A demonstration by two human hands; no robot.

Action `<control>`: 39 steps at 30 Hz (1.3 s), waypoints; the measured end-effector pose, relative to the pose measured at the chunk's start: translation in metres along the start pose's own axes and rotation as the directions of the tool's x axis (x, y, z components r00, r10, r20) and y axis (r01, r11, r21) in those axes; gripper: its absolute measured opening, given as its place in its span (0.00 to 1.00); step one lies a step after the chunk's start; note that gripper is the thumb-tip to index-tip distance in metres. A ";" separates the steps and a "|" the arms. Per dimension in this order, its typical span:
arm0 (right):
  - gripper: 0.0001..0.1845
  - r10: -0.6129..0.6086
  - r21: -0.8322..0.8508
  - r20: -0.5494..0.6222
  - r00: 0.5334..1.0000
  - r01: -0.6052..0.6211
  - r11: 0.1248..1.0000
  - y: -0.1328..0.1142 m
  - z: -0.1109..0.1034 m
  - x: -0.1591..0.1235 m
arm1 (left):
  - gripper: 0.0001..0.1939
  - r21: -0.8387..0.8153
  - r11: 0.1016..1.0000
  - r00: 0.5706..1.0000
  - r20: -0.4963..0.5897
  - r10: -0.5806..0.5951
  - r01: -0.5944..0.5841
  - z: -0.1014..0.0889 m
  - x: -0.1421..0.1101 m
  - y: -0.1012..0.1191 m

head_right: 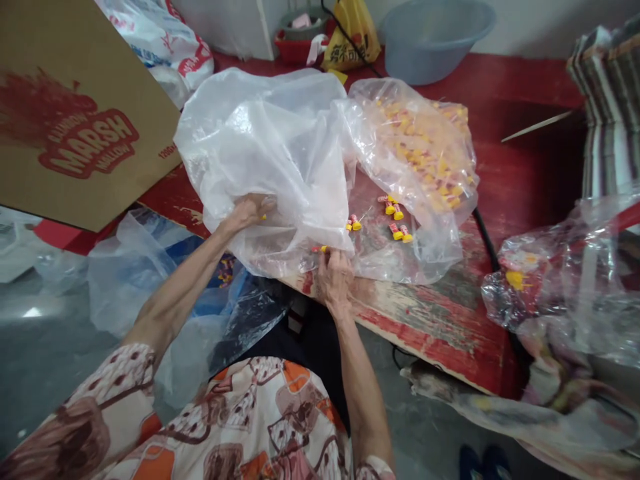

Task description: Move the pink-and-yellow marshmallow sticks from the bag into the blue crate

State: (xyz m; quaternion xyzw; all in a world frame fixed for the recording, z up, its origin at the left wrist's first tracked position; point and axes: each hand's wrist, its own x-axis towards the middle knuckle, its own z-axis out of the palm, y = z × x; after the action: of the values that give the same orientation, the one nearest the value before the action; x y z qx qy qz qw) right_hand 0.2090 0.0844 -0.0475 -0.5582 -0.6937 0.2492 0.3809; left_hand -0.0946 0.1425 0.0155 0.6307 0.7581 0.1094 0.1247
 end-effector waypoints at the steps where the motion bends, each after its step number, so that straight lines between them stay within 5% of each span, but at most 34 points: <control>1: 0.22 0.018 0.020 -0.012 1.000 -0.017 1.000 -0.003 -0.001 0.001 | 0.15 -0.048 0.999 1.000 -0.006 0.015 -0.015 -0.001 -0.011 0.000; 5: 0.24 0.132 0.218 -0.069 0.989 -0.114 0.969 -0.023 -0.008 0.000 | 0.18 -0.321 0.926 0.979 -0.027 0.201 -0.199 0.007 -0.057 0.018; 9: 0.26 0.211 0.392 0.018 0.977 -0.201 0.898 -0.042 -0.008 -0.011 | 0.19 -0.468 0.819 0.921 0.027 0.390 -0.333 0.020 -0.088 0.046; 14: 0.25 0.203 0.461 0.184 0.962 -0.267 0.846 -0.036 -0.013 -0.016 | 0.22 -0.568 0.794 0.947 0.076 0.312 -0.216 0.021 -0.102 0.062; 19: 0.21 0.089 0.386 0.311 0.946 -0.211 0.898 -0.022 -0.029 -0.019 | 0.20 -0.589 0.802 0.977 0.094 0.190 -0.100 0.020 -0.107 0.069; 24: 0.14 0.027 0.101 0.175 0.984 -0.045 0.994 0.000 -0.045 -0.033 | 0.12 -0.352 0.890 0.940 0.071 0.335 -0.290 0.031 -0.111 0.098; 30: 0.18 0.159 0.071 -0.123 0.980 -0.151 0.986 0.040 -0.072 -0.037 | 0.08 0.002 0.887 0.871 0.195 0.452 -0.461 0.047 -0.114 0.142; 36: 0.19 0.146 0.125 -0.126 0.981 -0.131 0.984 0.044 -0.076 -0.033 | 0.04 -0.184 0.865 0.840 0.213 0.499 -0.467 0.036 -0.093 0.134; 39: 0.19 0.130 0.151 -0.139 0.982 -0.109 0.982 0.043 -0.073 -0.035 | 0.04 -0.245 0.870 0.870 0.150 0.470 -0.428 0.035 -0.093 0.130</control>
State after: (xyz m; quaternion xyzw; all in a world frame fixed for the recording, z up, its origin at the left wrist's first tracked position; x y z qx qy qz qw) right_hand 0.2958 0.0560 -0.0463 -0.5872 -0.6089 0.2786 0.4548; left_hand 0.0536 0.0746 0.0291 0.7821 0.5574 0.1470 0.2367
